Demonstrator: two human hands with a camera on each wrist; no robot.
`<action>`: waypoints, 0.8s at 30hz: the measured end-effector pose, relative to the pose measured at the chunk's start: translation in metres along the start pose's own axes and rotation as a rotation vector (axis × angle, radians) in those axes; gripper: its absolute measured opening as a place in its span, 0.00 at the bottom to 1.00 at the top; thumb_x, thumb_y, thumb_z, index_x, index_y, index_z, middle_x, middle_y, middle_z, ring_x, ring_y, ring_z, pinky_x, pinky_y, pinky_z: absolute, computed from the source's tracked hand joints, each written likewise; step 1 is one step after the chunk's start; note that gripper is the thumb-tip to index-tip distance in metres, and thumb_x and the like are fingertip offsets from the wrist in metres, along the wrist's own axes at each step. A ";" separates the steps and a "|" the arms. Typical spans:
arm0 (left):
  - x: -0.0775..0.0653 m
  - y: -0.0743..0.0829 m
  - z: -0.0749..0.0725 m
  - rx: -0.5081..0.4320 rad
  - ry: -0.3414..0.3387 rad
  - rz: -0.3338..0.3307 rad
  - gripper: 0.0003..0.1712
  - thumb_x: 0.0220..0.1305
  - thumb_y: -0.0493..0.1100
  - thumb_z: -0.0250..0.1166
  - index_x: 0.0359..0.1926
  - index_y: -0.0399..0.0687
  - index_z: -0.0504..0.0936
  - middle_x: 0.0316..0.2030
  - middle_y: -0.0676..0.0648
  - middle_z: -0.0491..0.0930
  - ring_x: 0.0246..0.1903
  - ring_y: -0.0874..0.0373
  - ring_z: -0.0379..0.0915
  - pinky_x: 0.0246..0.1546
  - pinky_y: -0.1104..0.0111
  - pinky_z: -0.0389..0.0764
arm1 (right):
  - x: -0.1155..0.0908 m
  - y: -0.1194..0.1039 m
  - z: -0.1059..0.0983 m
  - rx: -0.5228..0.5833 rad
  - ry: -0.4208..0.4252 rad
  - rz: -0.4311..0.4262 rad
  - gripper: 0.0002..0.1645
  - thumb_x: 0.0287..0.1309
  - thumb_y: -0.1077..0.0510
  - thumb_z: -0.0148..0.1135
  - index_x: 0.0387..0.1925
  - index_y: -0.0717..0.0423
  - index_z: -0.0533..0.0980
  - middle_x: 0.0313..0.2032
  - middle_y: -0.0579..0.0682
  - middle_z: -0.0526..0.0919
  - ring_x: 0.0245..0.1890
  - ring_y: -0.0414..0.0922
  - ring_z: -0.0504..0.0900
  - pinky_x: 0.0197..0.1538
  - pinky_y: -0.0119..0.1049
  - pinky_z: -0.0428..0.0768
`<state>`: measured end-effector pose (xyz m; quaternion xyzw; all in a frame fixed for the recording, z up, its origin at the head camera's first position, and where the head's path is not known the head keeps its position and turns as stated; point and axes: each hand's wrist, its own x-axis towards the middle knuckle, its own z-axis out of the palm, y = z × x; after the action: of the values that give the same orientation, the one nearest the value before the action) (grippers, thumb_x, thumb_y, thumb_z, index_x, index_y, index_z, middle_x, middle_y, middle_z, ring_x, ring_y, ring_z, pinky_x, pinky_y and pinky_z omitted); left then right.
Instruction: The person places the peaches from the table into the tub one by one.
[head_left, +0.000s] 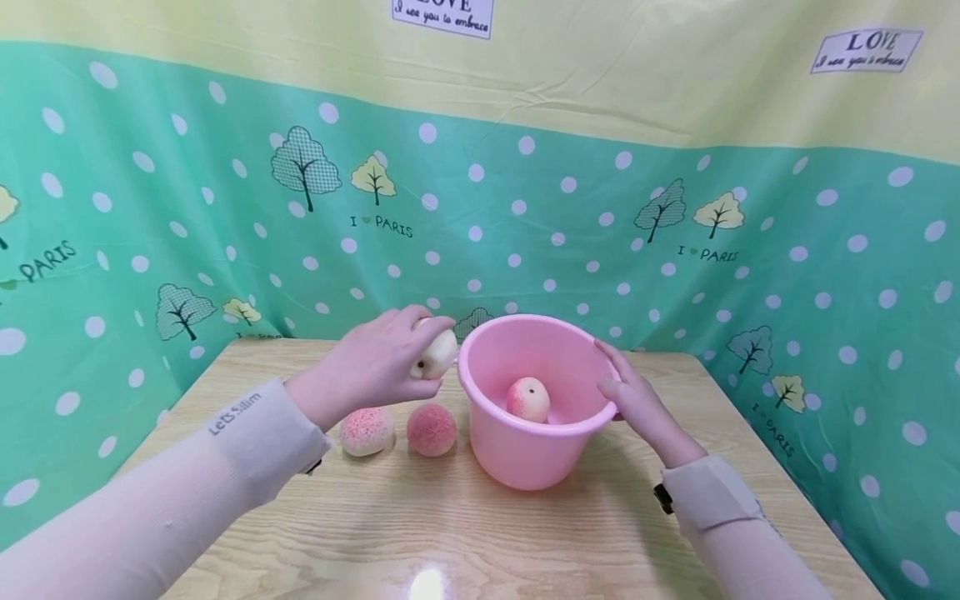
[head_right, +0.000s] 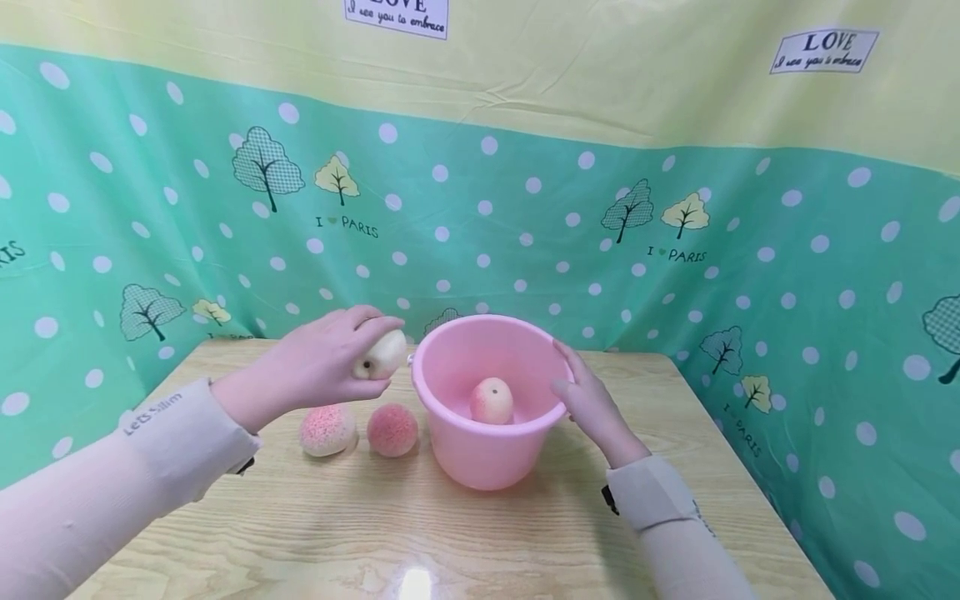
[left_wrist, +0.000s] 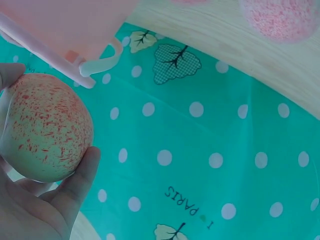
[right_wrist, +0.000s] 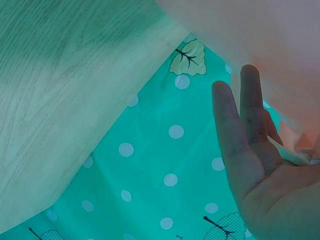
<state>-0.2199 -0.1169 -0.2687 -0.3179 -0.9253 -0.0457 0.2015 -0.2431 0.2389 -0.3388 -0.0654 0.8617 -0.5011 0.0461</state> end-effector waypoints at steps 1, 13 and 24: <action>0.000 0.000 0.000 -0.004 -0.001 -0.003 0.34 0.53 0.53 0.69 0.63 0.52 0.74 0.52 0.42 0.76 0.43 0.49 0.76 0.35 0.60 0.82 | 0.000 0.000 0.000 -0.005 0.000 0.003 0.43 0.67 0.61 0.43 0.79 0.48 0.42 0.75 0.65 0.52 0.60 0.63 0.72 0.44 0.41 0.81; 0.007 0.003 0.004 -0.040 -0.022 -0.028 0.34 0.54 0.52 0.68 0.64 0.53 0.73 0.54 0.43 0.75 0.44 0.50 0.74 0.38 0.60 0.81 | 0.002 -0.003 -0.001 -0.075 0.006 0.052 0.43 0.67 0.58 0.44 0.79 0.44 0.43 0.73 0.63 0.56 0.57 0.61 0.72 0.40 0.37 0.76; 0.016 0.009 0.011 -0.091 -0.017 -0.039 0.35 0.55 0.54 0.67 0.64 0.54 0.73 0.47 0.48 0.74 0.40 0.52 0.71 0.37 0.63 0.77 | 0.002 -0.003 -0.001 -0.085 0.013 0.056 0.43 0.67 0.58 0.44 0.79 0.43 0.43 0.74 0.63 0.56 0.55 0.60 0.72 0.40 0.39 0.76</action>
<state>-0.2295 -0.0981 -0.2730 -0.3089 -0.9300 -0.0888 0.1783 -0.2450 0.2382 -0.3357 -0.0401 0.8839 -0.4630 0.0517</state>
